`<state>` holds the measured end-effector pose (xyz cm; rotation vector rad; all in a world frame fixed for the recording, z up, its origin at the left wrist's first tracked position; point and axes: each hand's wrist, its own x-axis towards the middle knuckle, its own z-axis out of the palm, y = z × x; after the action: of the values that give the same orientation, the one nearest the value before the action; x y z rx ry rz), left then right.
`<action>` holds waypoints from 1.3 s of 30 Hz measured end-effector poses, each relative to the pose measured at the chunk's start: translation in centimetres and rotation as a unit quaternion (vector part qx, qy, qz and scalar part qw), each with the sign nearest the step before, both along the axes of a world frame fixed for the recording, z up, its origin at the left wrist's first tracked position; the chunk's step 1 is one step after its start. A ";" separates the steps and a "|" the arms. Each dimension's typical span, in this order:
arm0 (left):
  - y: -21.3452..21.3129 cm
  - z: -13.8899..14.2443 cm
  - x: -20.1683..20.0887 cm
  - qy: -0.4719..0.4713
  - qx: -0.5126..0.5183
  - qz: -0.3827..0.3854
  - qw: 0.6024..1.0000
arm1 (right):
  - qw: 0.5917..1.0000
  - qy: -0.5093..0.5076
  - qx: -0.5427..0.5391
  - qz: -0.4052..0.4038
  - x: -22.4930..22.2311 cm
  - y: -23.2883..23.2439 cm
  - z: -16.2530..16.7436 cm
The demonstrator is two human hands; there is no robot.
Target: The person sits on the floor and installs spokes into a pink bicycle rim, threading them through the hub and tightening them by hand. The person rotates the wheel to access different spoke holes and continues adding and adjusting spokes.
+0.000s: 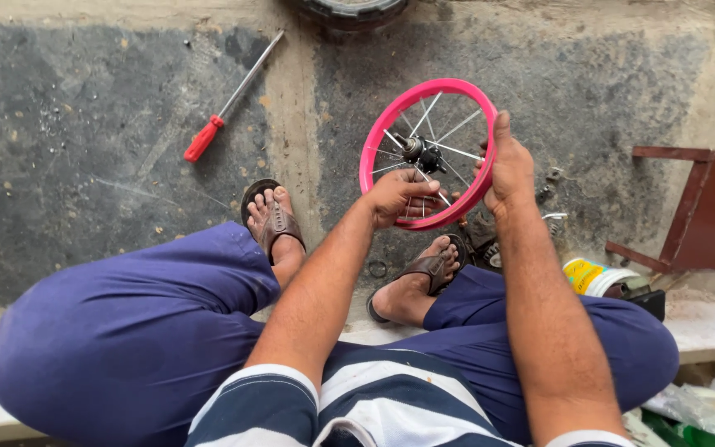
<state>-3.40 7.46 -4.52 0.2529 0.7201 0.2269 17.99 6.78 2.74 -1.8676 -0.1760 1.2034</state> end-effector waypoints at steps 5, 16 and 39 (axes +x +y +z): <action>-0.1 1.7 1.2 -0.042 -0.004 0.015 0.999 | 0.998 0.024 0.051 0.015 2.7 -2.9 0.9; -0.5 1.6 3.1 0.024 -0.008 0.040 0.999 | 0.997 0.020 0.049 -0.057 0.3 -5.8 2.7; 0.2 2.8 3.6 0.049 -0.007 0.088 0.995 | 0.987 0.096 0.129 -0.011 -2.1 -7.8 7.1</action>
<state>0.22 7.69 -1.69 0.1883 0.8428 0.3791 15.92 -1.06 9.88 -1.5182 -0.1936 1.2729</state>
